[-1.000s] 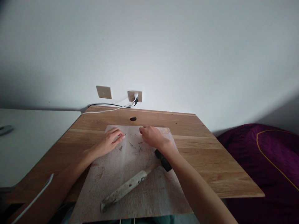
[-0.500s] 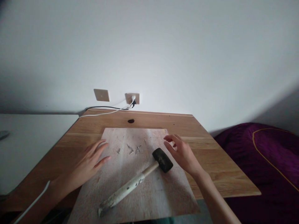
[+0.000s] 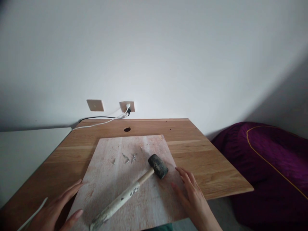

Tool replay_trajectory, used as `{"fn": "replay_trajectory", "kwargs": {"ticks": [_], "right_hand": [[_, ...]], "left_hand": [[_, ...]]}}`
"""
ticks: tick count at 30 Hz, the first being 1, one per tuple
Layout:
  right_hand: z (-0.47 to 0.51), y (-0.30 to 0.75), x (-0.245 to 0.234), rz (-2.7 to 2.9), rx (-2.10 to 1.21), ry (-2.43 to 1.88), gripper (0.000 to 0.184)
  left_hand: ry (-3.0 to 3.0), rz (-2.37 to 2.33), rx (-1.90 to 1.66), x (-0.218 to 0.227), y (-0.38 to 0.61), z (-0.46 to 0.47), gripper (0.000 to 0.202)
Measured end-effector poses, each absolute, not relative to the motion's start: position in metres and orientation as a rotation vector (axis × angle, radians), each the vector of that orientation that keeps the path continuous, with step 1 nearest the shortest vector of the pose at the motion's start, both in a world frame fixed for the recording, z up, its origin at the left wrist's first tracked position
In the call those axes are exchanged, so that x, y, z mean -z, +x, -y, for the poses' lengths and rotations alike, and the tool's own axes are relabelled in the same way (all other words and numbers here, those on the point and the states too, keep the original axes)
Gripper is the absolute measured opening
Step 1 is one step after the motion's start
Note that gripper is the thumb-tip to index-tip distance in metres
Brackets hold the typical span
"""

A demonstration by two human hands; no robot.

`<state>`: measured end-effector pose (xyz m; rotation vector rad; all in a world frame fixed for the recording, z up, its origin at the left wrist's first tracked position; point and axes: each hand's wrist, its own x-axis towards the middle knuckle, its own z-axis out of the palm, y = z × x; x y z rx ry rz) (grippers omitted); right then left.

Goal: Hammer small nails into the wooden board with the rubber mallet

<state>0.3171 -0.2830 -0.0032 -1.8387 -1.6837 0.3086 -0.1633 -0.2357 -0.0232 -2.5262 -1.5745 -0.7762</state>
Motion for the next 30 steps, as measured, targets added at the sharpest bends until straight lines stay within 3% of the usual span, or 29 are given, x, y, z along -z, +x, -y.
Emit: {"fn": "replay_trajectory", "kwargs": {"ticks": [7,13,21,30], "right_hand": [[0.281,0.336,-0.001,1.749,-0.221,-1.851,0.042],[0.285,0.354,0.006,1.674,-0.132,-1.930,0.043],[0.288,0.345,-0.007,1.633,-0.162,-1.966,0.043],[0.288,0.298,-0.022,1.814,-0.460,-1.792,0.043]], "left_hand": [[-2.691,1.288,0.755,-0.006,-0.121,0.228,0.071],[-2.708,1.165,0.843,-0.008,-0.083,0.223,0.070],[-2.700,1.259,0.871,0.006,-0.088,0.225,0.064],[-2.540,1.576,0.811,0.020,-0.135,0.221,0.054]]}}
